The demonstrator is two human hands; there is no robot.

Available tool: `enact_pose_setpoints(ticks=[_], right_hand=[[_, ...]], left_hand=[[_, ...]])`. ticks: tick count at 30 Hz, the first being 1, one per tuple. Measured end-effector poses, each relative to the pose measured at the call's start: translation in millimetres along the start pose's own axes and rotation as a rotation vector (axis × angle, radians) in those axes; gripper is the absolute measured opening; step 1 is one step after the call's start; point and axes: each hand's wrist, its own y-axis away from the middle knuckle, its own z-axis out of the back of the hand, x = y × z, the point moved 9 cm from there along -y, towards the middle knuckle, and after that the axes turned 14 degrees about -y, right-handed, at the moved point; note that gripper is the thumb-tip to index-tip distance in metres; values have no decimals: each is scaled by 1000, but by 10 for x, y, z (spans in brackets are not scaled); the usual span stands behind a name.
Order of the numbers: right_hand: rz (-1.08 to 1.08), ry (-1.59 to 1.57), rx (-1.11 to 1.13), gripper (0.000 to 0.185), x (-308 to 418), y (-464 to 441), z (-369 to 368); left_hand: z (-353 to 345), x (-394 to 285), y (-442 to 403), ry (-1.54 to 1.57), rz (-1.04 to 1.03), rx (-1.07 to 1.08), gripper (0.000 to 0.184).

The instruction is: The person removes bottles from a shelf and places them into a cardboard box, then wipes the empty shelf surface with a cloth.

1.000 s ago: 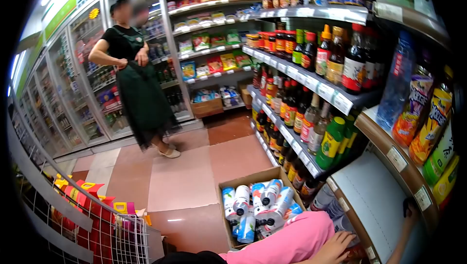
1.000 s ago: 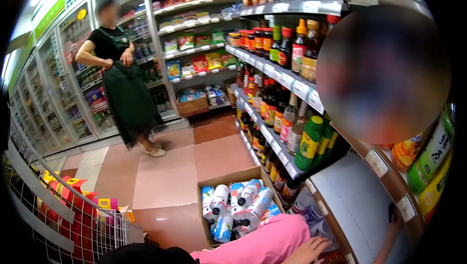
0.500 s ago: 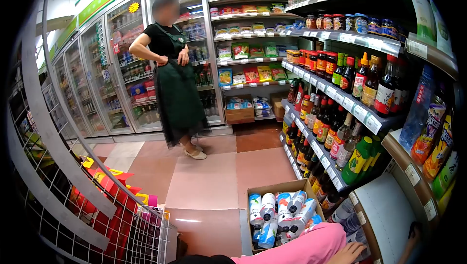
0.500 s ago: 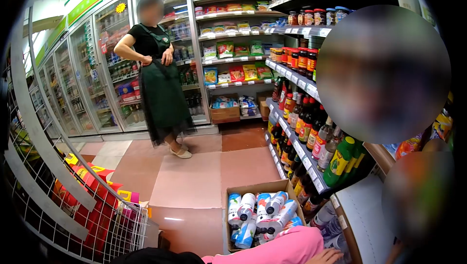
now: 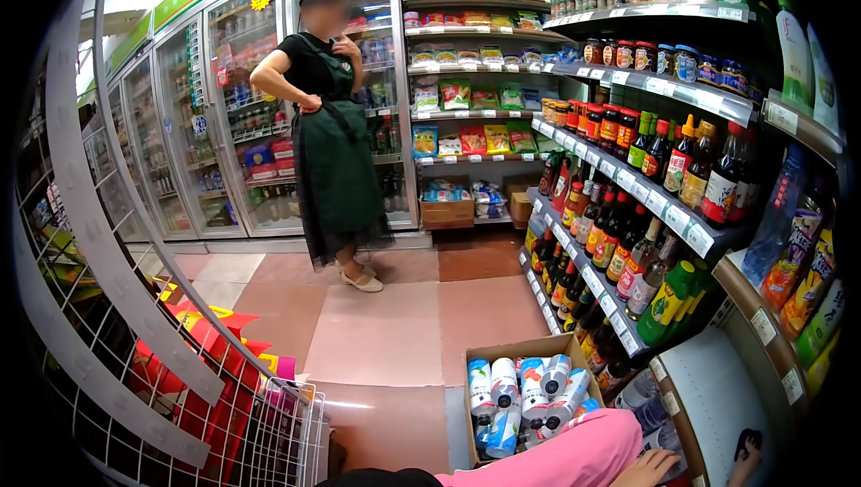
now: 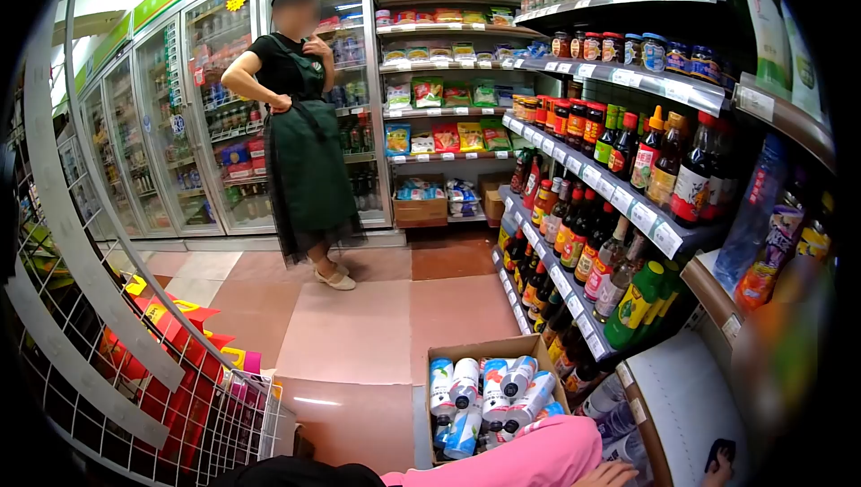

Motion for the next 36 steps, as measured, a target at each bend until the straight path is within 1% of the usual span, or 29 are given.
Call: enact_pose_setpoints(ticks=[3, 4, 7, 12, 15, 18, 21, 23, 24, 25, 27, 28, 31, 33, 36], right_hand=[[145, -135, 29, 29, 61, 185, -21], [51, -105, 87, 29, 98, 255, -17], [28, -224, 84, 31, 389, 538, 102], [56, -320, 141, 36, 480, 721, 93], [8, -321, 158, 35, 549, 838, 150], [129, -330, 187, 34, 329, 823, 33], [296, -304, 133, 30, 241, 847, -20], [182, -373, 157, 28, 233, 883, -7], [160, -339, 148, 28, 160, 867, -12], [139, -377, 140, 28, 37, 850, -73], [271, -384, 114, 29, 92, 854, -84], [272, -390, 106, 30, 103, 836, -91], [274, -391, 148, 30, 60, 857, -55], [270, -427, 191, 31, 78, 847, -63], [165, -390, 252, 31, 161, 875, -3]], left_hand=[[-78, -26, 34, -30, 29, 23, 58], [-79, -39, 40, -16, 25, 22, 57], [-71, -70, 54, 12, 17, 18, 57], [14, -128, 61, 27, -22, -2, 57], [33, -129, 62, 56, -37, -7, 57], [53, -116, 67, 67, -40, -14, 56], [-22, -33, 70, 14, 4, 6, 56], [57, -50, 67, 34, -3, -9, 55], [7, -29, 64, 25, -5, -1, 55], [17, -38, 55, 42, -14, -24, 55], [51, -63, 60, -5, -33, -59, 56], [-51, -2, 57, 19, 29, 16, 56], [-164, 22, 72, 63, 28, 40, 56], [-176, -8, 47, 13, -11, 17, 56], [-213, -90, -12, -17, -34, 5, 55]])
